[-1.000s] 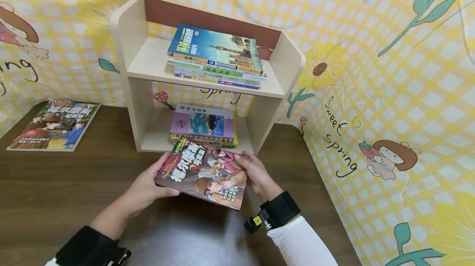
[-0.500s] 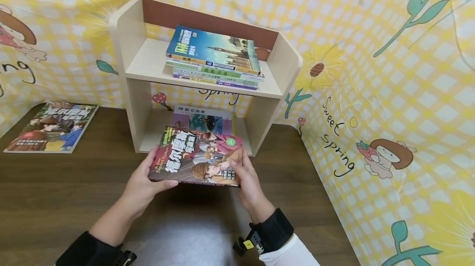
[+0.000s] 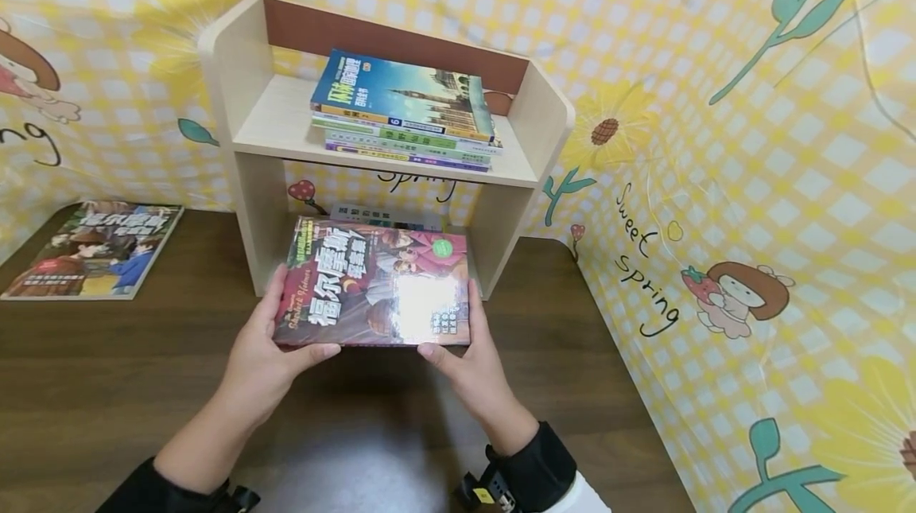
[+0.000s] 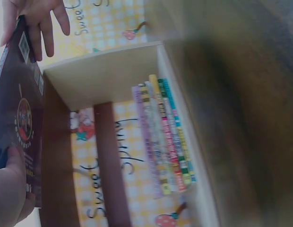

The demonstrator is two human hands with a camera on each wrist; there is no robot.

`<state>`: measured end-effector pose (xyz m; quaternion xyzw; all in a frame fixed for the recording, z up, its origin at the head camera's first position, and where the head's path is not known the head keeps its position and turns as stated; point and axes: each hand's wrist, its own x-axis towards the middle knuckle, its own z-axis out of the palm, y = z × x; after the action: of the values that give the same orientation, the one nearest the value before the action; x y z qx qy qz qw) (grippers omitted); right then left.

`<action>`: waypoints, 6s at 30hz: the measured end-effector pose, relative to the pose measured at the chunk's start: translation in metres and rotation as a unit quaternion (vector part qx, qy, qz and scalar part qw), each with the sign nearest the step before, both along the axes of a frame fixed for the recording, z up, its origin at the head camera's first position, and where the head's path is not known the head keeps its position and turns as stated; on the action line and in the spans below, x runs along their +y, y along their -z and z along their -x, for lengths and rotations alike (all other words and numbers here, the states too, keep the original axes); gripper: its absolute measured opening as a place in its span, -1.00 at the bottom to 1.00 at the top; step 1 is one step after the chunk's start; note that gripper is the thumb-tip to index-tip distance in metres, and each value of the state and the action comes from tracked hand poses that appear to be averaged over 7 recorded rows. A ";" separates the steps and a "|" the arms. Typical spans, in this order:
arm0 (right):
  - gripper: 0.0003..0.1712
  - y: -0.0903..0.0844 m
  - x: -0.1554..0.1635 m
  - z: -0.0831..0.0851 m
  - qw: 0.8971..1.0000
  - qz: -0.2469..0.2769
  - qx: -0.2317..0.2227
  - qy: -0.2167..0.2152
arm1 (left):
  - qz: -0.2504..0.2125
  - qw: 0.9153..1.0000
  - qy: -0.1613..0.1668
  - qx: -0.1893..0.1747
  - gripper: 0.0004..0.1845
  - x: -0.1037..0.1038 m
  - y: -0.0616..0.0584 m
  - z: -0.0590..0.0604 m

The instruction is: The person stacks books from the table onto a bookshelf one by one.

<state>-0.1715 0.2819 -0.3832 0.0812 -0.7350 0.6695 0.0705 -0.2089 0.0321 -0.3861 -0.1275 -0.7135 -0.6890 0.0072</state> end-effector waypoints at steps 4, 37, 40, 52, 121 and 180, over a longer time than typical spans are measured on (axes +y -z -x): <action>0.24 -0.013 0.003 -0.002 0.999 -0.031 0.045 0.003 | 0.031 0.999 -0.009 0.043 0.24 0.001 -0.014 -0.004; 0.17 -0.117 0.014 0.076 0.992 -0.058 0.102 0.047 | 0.058 0.997 0.019 0.039 0.22 0.012 -0.134 0.074; 0.15 -0.122 0.015 0.082 0.989 -0.090 0.093 0.064 | 0.063 0.997 0.025 0.033 0.21 0.013 -0.142 0.080; 0.09 -0.142 0.012 0.097 0.979 -0.171 0.027 0.111 | 0.109 0.994 0.003 0.014 0.21 0.012 -0.159 0.094; -0.08 -0.187 0.021 0.147 0.879 -0.464 -0.003 0.110 | 0.268 0.958 0.027 0.098 -0.15 0.027 -0.184 0.150; 0.05 0.024 0.046 0.001 0.909 -0.415 -0.014 0.028 | 0.424 0.870 -0.251 0.005 -0.15 -0.220 0.059 0.107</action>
<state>-0.1729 0.3284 -0.4075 0.0732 -0.9493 0.3034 0.0390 -0.3161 -0.1878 -0.4446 0.0617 -0.9451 -0.2941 0.1285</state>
